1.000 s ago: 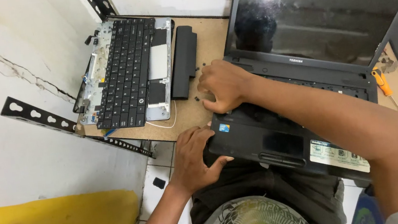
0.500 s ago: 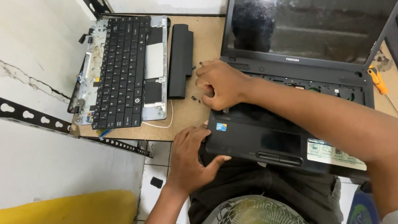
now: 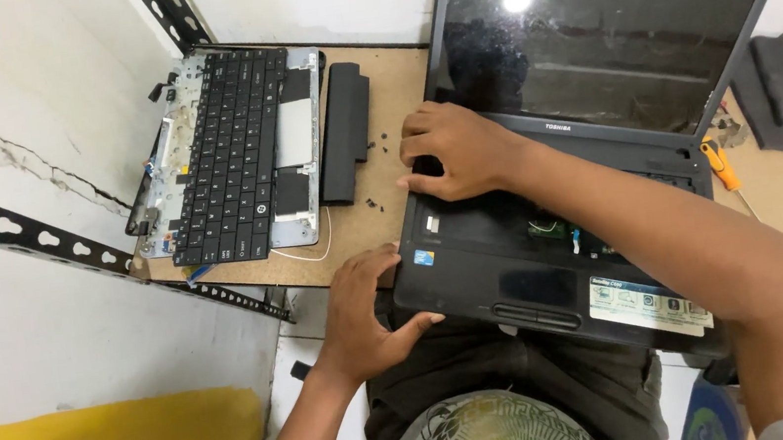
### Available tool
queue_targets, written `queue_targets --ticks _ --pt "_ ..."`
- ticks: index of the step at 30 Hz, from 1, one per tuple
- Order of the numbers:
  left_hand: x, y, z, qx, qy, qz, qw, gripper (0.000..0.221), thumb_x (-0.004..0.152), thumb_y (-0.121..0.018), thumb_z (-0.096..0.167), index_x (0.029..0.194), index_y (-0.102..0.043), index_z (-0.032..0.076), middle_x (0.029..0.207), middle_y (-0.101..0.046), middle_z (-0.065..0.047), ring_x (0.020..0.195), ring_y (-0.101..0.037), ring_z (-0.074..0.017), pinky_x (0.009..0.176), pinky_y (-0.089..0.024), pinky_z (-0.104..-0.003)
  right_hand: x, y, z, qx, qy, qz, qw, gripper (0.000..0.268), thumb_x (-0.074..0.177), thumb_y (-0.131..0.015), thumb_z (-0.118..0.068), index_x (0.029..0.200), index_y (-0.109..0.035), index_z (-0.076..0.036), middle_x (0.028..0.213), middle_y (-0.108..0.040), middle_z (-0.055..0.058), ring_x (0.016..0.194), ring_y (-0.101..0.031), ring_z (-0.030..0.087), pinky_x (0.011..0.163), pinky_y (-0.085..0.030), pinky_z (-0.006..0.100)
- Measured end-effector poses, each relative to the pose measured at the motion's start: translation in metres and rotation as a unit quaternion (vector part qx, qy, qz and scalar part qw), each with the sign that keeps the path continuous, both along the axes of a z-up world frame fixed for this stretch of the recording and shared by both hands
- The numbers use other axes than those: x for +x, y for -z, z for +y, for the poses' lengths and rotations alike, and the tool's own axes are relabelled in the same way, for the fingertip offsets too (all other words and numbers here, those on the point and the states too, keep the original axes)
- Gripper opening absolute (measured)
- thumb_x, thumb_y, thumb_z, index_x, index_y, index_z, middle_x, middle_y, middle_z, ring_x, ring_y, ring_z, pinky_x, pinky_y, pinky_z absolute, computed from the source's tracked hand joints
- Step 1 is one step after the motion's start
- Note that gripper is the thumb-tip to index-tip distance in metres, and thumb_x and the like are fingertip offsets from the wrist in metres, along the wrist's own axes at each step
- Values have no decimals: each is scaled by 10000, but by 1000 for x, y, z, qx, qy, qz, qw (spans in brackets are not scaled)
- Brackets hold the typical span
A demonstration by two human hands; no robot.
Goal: Removing screws from a laptop casing and prying it open to access internal components.
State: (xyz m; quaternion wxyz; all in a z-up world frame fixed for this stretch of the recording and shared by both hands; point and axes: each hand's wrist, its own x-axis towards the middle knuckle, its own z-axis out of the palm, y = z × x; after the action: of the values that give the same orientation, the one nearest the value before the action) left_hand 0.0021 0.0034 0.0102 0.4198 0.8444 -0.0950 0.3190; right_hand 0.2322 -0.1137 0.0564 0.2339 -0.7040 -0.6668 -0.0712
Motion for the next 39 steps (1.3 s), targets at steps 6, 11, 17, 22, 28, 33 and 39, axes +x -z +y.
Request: queue_targets --ticks 6,11,17,22,28,33,39 --pt "6 -15 8 54 43 48 996 844 647 -795 460 1284 -484 2 1284 -550 -203 1130 -538 -404 924 -424 -497 -2 -16 -2 -104 24 87 991 433 692 -796 -478 820 -643 -93 950 -615 131 970 -592 354 832 -498 435" --pt "15 -25 14 78 100 127 984 995 600 -837 409 1387 -382 4 1367 -459 -250 1243 -433 -449 1028 -345 -512 4 -23 1 -188 47 112 975 511 590 -848 -534 850 -656 -138 991 -592 113 1042 -556 345 860 -490 422" --pt "18 -31 14 67 128 166 975 979 610 -836 394 1409 -378 63 1413 -403 -251 1301 -356 -458 1077 -280 -521 7 -17 3 -189 60 108 974 566 529 -852 -579 833 -660 -143 959 -591 80 1040 -554 310 864 -488 405" --pt "20 -21 17 22 138 141 980 878 578 -857 402 1328 -502 115 1371 -459 -239 1292 -376 -461 1072 -294 -516 9 -18 4 -182 53 116 975 564 544 -850 -579 833 -655 -136 982 -601 96 1038 -555 314 860 -493 407" --pt "18 -17 15 -30 149 129 980 688 586 -867 309 1180 -582 111 1362 -447 -291 1282 -356 -505 1052 -306 -549 7 -20 4 -180 45 114 976 552 554 -855 -555 838 -656 -125 958 -602 102 1019 -558 326 850 -495 417" --pt "19 -19 16 -21 155 130 979 671 630 -835 340 1154 -502 86 1373 -414 -287 1290 -370 -480 1066 -305 -526 8 -25 9 -191 32 94 977 567 540 -844 -572 809 -648 -113 879 -601 75 966 -580 310 807 -507 401" --pt "17 -28 14 19 152 154 976 756 618 -828 316 1179 -397 50 1390 -350 -309 1294 -350 -480 1070 -304 -534 6 -34 16 -210 24 83 974 545 529 -868 -542 759 -632 -108 793 -587 46 900 -591 293 756 -513 387"
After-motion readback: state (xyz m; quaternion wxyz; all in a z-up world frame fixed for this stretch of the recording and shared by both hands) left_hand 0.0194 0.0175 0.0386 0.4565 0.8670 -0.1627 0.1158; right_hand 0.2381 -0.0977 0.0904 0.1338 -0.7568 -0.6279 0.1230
